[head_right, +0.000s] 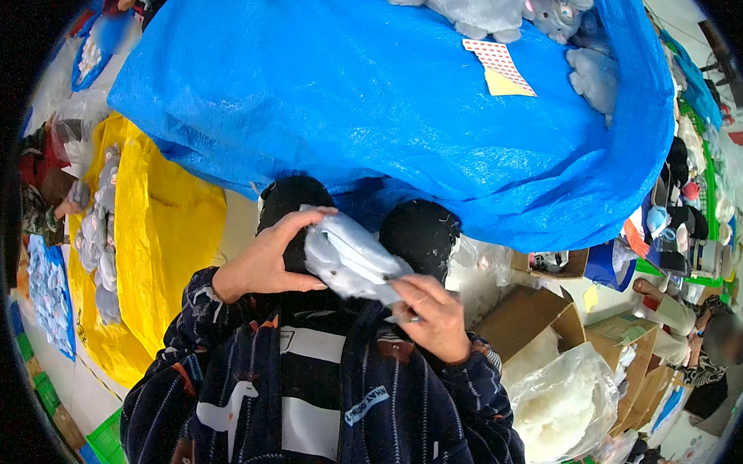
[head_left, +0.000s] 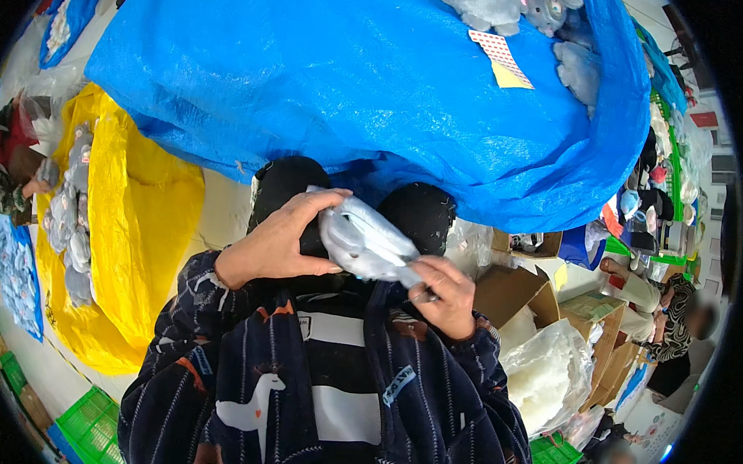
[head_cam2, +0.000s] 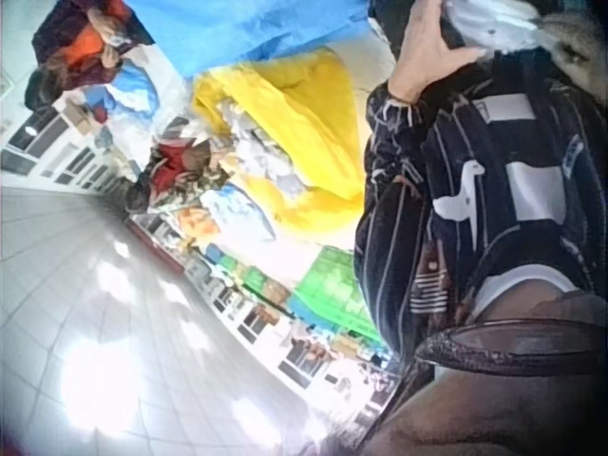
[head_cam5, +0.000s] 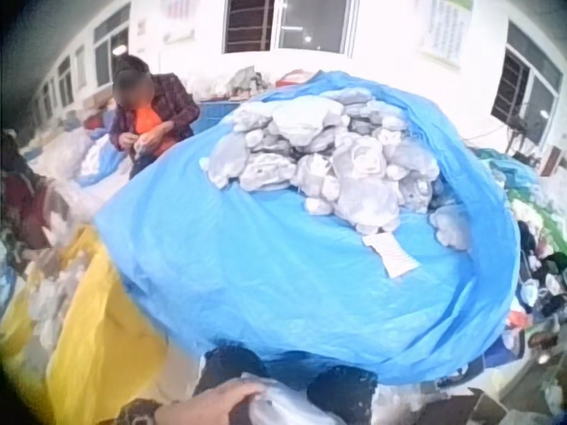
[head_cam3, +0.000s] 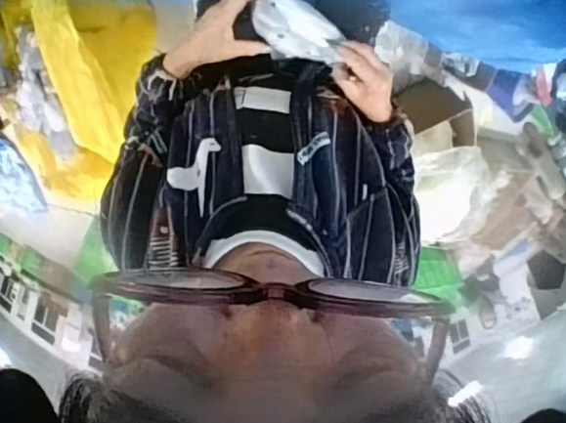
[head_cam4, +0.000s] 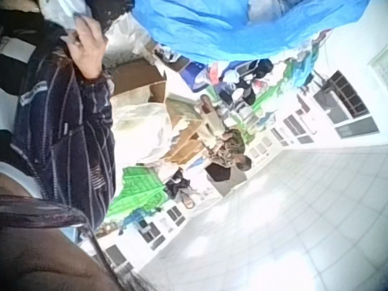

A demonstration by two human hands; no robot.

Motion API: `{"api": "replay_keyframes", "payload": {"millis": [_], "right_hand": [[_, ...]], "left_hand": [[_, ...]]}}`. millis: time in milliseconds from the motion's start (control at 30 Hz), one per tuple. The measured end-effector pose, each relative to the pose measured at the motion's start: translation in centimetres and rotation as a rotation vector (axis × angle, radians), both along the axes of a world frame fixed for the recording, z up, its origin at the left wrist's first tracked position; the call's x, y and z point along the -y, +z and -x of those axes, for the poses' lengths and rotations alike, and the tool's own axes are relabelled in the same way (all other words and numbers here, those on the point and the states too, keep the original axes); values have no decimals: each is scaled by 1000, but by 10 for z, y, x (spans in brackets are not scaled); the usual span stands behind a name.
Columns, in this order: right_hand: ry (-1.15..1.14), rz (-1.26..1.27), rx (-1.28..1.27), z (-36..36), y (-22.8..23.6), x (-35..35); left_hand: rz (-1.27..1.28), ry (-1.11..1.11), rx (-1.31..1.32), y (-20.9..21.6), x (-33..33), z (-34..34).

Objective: The person sits on the floor and uses scissors to trim loose threads and excess fabric from small grey stuffed animals. They handle each toy one at a time, turning it over to access different sides, then place the finished items into a blue sack.

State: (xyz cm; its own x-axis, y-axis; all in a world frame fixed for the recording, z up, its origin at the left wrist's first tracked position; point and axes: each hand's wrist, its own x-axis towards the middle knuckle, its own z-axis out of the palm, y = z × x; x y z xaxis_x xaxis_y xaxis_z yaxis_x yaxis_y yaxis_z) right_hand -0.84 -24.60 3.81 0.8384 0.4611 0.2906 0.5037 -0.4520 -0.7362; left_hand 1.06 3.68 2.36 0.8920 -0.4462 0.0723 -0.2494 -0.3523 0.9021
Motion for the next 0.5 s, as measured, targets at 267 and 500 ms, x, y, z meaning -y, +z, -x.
{"api": "replay_keyframes", "payload": {"millis": [267,500], "right_hand": [[-315,5,-56,-8,10,18],[25,249,231,-2,59,-32]], "left_hand": [[-19,48,152,-20,28,10],[-232,158,275,14,49,7]]}}
